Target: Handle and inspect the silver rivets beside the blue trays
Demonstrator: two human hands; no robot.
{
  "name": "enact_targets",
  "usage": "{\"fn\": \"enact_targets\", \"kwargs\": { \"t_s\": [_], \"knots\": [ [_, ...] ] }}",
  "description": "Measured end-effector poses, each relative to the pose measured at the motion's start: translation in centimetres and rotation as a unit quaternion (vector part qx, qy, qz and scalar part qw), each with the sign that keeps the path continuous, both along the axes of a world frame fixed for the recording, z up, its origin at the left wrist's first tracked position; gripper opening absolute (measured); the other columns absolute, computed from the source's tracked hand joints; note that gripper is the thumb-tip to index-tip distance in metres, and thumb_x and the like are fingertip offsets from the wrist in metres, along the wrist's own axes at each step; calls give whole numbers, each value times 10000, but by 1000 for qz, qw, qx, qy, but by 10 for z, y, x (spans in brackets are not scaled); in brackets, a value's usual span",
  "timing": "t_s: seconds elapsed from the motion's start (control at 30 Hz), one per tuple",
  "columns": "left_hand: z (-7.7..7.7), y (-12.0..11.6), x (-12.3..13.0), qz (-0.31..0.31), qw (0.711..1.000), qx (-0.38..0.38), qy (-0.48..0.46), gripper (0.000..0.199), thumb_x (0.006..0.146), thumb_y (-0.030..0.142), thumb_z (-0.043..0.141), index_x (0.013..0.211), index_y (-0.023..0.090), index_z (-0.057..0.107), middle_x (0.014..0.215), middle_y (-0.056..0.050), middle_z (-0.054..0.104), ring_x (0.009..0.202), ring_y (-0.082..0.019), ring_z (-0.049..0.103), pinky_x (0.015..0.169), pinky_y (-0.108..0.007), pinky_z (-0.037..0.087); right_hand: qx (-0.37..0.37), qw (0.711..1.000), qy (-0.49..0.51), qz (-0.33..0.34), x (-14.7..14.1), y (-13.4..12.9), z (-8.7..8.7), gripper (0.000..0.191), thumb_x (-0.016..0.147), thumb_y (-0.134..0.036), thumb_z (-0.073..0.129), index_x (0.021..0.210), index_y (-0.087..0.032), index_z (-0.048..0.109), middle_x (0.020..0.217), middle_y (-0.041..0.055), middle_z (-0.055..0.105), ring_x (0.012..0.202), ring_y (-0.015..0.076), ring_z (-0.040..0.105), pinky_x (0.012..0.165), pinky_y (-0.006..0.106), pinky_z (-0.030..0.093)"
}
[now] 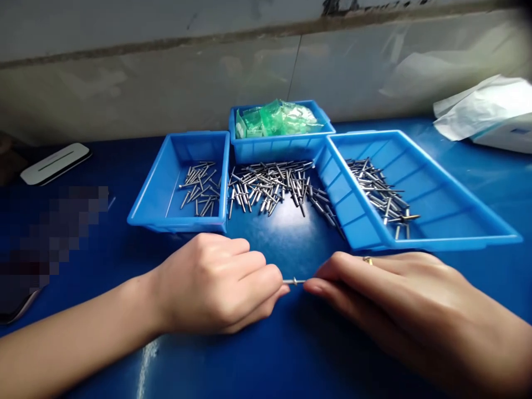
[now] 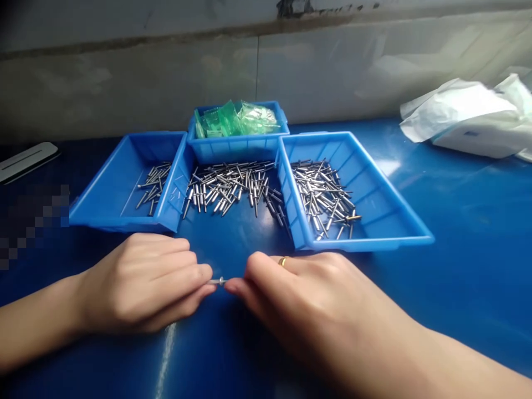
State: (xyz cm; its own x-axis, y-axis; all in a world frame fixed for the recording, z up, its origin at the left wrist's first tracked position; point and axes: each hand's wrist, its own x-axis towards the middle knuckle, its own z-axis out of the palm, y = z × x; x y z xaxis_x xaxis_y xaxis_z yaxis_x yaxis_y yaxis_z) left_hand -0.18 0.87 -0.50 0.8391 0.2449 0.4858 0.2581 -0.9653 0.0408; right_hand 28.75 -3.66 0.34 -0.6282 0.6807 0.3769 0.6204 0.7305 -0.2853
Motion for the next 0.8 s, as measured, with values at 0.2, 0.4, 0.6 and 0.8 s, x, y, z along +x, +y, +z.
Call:
{"fn": "enact_targets", "kwargs": {
  "t_s": [0.2,0.4,0.6,0.8],
  "knots": [
    [3,0,0,16,1000,5,13,498,1288,78,580,845,206,767,703,26,721,546,-167,612,539,-389,459,-36,999,21,-4,10,-6,-8,472,1426,-314,396,1011,-311,622,798,-22,806,495,152,686,537,316,464],
    [4,-2,-2,31,999,2,-9,412,1327,156,632,968,208,827,801,8,831,610,-164,747,562,-359,548,-114,993,30,1,14,-12,-13,408,1418,-417,462,1053,-340,627,812,-27,782,519,204,679,571,377,506],
    [5,3,-3,17,1000,7,-2,535,1364,157,542,886,216,775,777,3,838,571,-174,731,529,-383,551,-135,989,58,-5,18,-10,-9,263,1406,-394,523,1210,-355,694,823,-64,794,524,191,695,530,350,498],
    [5,-5,-3,68,997,17,-21,465,1413,249,562,1031,216,825,771,47,834,590,-136,765,583,-335,560,-118,993,23,12,19,-12,-14,361,1395,-299,477,1077,-328,645,814,-42,787,478,168,564,540,381,421]
  ]
}}
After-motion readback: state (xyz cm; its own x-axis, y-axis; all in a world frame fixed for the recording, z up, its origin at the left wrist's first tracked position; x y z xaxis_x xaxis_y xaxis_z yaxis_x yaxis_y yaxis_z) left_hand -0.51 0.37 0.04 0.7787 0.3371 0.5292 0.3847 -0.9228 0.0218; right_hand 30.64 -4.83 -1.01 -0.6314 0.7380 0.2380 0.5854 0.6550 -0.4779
